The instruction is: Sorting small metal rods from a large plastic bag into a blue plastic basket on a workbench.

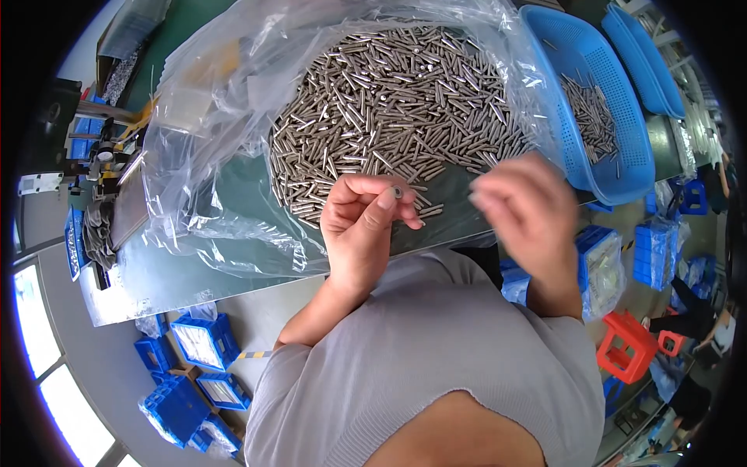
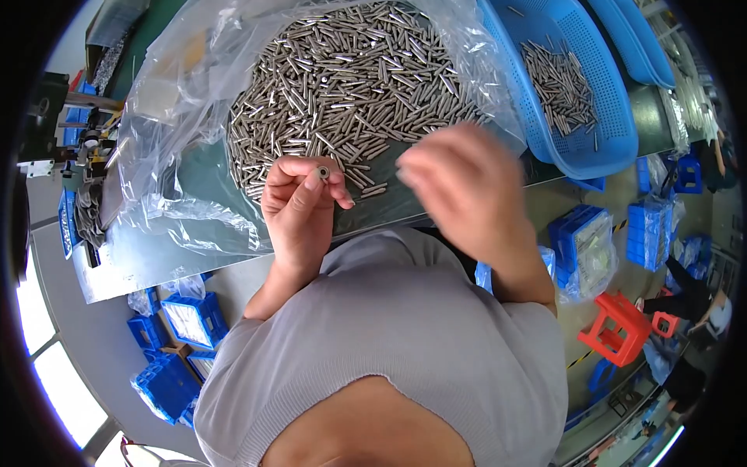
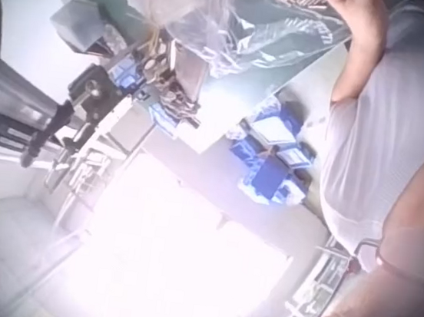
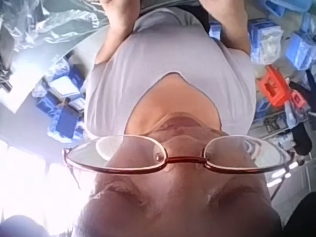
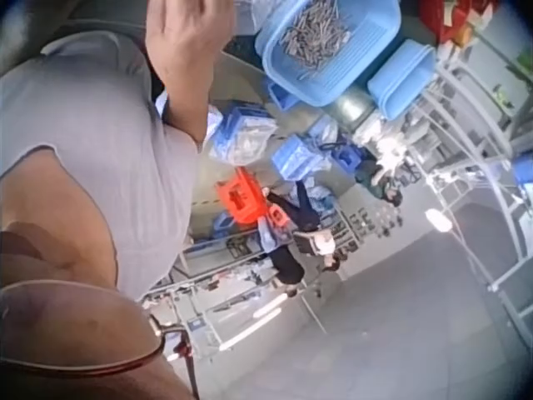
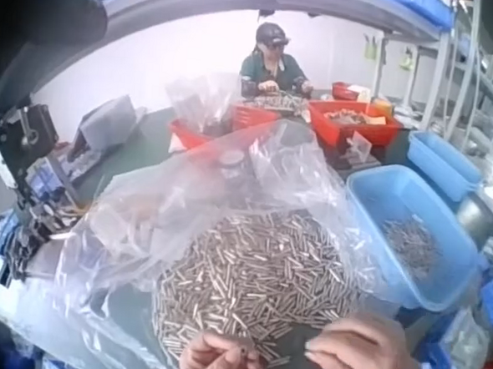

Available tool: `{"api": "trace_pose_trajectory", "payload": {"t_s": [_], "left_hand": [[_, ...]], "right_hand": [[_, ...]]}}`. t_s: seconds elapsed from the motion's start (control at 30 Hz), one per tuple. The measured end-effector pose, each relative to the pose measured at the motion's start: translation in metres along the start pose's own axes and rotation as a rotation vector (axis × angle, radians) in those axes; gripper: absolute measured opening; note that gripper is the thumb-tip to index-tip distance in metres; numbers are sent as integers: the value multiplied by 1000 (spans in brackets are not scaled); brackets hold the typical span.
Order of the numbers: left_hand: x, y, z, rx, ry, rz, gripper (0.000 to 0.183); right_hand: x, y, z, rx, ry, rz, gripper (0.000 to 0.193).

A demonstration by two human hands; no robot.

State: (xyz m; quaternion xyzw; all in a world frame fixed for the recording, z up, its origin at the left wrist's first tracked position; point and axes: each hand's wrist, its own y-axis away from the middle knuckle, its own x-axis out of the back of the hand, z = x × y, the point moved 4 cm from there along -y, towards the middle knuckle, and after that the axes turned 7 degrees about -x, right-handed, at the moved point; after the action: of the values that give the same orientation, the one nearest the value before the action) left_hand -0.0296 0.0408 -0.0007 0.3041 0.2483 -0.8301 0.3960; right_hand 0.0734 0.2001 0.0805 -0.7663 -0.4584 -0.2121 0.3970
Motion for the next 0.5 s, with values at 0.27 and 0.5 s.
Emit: {"api": "trace_pose_trajectory", "payload": {"t_s": [0.27,0.5], "left_hand": [[-2,2,1,8,19,1,6],[-2,1,1,6,-5,-1,6]], "right_hand": [[-51,0,10,101,216,-111,13],[-31,-3,26,-9,122,-58,20]]}}
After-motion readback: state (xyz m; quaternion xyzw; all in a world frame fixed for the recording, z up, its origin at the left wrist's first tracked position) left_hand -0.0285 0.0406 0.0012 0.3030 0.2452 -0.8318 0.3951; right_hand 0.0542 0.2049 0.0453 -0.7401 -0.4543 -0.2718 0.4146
